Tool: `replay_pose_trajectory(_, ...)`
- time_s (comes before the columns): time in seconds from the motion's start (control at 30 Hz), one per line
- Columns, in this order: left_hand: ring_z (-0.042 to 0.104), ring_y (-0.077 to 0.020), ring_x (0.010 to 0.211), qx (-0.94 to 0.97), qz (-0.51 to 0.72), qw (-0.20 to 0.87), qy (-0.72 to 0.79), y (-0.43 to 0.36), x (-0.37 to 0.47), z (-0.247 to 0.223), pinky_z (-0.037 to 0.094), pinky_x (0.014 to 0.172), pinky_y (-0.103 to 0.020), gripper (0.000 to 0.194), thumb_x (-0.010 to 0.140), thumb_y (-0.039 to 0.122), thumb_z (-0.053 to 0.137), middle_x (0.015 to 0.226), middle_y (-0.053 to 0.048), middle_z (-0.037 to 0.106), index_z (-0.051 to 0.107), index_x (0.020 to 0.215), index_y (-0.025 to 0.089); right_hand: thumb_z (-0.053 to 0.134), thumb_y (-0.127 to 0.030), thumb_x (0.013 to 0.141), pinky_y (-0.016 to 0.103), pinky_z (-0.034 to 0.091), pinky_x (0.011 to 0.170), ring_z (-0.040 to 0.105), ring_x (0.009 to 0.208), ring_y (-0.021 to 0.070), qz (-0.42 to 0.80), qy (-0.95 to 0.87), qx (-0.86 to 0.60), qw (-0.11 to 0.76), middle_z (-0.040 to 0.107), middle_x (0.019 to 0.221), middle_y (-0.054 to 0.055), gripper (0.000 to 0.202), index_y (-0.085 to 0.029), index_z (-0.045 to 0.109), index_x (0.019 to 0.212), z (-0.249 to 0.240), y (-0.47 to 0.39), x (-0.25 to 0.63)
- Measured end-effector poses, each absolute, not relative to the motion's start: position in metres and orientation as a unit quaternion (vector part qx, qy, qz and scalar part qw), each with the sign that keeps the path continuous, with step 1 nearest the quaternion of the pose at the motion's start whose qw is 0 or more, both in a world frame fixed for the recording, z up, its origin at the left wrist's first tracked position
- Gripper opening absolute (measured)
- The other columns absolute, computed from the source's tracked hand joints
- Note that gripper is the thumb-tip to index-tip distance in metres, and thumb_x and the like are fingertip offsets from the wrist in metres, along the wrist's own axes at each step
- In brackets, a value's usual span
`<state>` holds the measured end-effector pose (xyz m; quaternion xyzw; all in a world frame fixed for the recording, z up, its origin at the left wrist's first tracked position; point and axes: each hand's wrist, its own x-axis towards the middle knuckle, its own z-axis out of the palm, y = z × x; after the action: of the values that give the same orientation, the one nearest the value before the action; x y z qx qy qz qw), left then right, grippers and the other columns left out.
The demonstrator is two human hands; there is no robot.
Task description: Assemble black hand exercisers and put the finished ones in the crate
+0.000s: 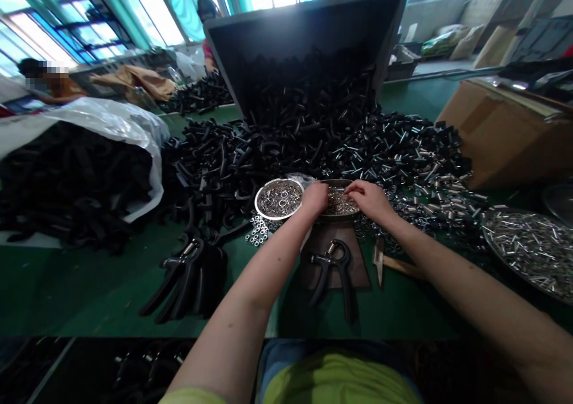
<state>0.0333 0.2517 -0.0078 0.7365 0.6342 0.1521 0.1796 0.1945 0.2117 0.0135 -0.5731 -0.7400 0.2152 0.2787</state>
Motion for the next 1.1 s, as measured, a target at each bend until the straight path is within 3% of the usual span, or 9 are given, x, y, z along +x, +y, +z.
replay_pose_trajectory(0.17, 0.059, -0.0234, 0.1, 0.7, 0.243, 0.247, 0.624, 0.243, 0.027, 0.003, 0.043, 0.092, -0.037, 0.016, 0.08, 0.013, 0.052, 0.097, -0.012, 0.066, 0.065, 0.089, 0.012, 0.046, -0.023, 0.082, 0.025, 0.045, 0.058, 0.057, 0.057, 0.0113, 0.364, -0.715, -0.512, 0.307, 0.07, 0.081, 0.002, 0.021, -0.018, 0.054, 0.1, 0.01, 0.167, 0.198)
replay_pose_trajectory(0.27, 0.064, -0.0178, 0.079, 0.667, 0.292, 0.327, 0.603, 0.227, 0.018, 0.009, 0.051, 0.075, -0.031, 0.01, 0.079, 0.017, 0.054, 0.084, -0.008, 0.068, 0.062, 0.085, 0.013, 0.051, -0.027, 0.081, 0.025, 0.044, 0.057, 0.057, 0.059, 0.0122, 0.447, -0.716, -0.465, 0.267, 0.068, 0.077, 0.001, 0.013, -0.018, 0.058, 0.088, 0.001, 0.146, 0.194)
replay_pose_trajectory(0.4, 0.063, -0.0105, 0.063, 0.584, 0.36, 0.477, 0.549, 0.185, -0.002, 0.008, 0.05, 0.056, -0.022, 0.012, 0.08, 0.022, 0.056, 0.084, -0.006, 0.069, 0.057, 0.089, 0.015, 0.059, -0.024, 0.077, 0.027, 0.044, 0.068, 0.059, 0.075, 0.0149, 0.405, -0.766, -0.442, 0.234, 0.065, 0.08, 0.002, 0.009, -0.018, 0.065, 0.078, -0.011, 0.14, 0.19)
replay_pose_trajectory(0.5, 0.063, -0.0094, 0.063, 0.438, 0.42, 0.631, 0.483, 0.147, -0.022, 0.001, 0.048, 0.053, -0.018, 0.019, 0.072, 0.023, 0.067, 0.086, -0.007, 0.07, 0.057, 0.085, 0.014, 0.061, -0.022, 0.075, 0.028, 0.043, 0.071, 0.058, 0.078, 0.0148, 0.386, -0.778, -0.438, 0.232, 0.062, 0.084, 0.002, 0.007, -0.019, 0.067, 0.076, -0.015, 0.144, 0.187)
replay_pose_trajectory(0.57, 0.063, -0.0093, 0.064, 0.385, 0.429, 0.67, 0.468, 0.124, -0.033, -0.005, 0.047, 0.053, -0.017, 0.025, 0.068, 0.025, 0.073, 0.086, -0.007, 0.07, 0.058, 0.084, 0.014, 0.062, -0.021, 0.075, 0.027, 0.043, 0.07, 0.058, 0.076, 0.0142, 0.38, -0.783, -0.436, 0.227, 0.062, 0.083, 0.002, 0.007, -0.019, 0.068, 0.077, -0.016, 0.147, 0.185)
replay_pose_trajectory(0.93, 0.061, -0.0122, 0.066, 0.377, 0.409, 0.658, 0.506, 0.08, -0.042, -0.015, 0.046, 0.058, -0.022, 0.031, 0.065, 0.034, 0.075, 0.081, -0.006, 0.069, 0.058, 0.082, 0.013, 0.063, -0.018, 0.072, 0.026, 0.041, 0.068, 0.058, 0.075, 0.0145, 0.344, -0.805, -0.455, 0.162, 0.064, 0.079, 0.001, 0.005, -0.018, 0.069, 0.073, -0.003, 0.151, 0.174)
replay_pose_trajectory(1.1, 0.056, -0.0134, 0.069, 0.56, 0.364, 0.52, 0.533, 0.083, -0.031, -0.007, 0.042, 0.064, -0.025, 0.015, 0.072, 0.029, 0.068, 0.075, -0.002, 0.064, 0.064, 0.075, 0.015, 0.064, -0.016, 0.067, 0.024, 0.039, 0.057, 0.058, 0.064, 0.0141, 0.368, -0.791, -0.477, 0.107, 0.064, 0.067, 0.001, 0.005, -0.017, 0.067, 0.071, -0.001, 0.16, 0.167)
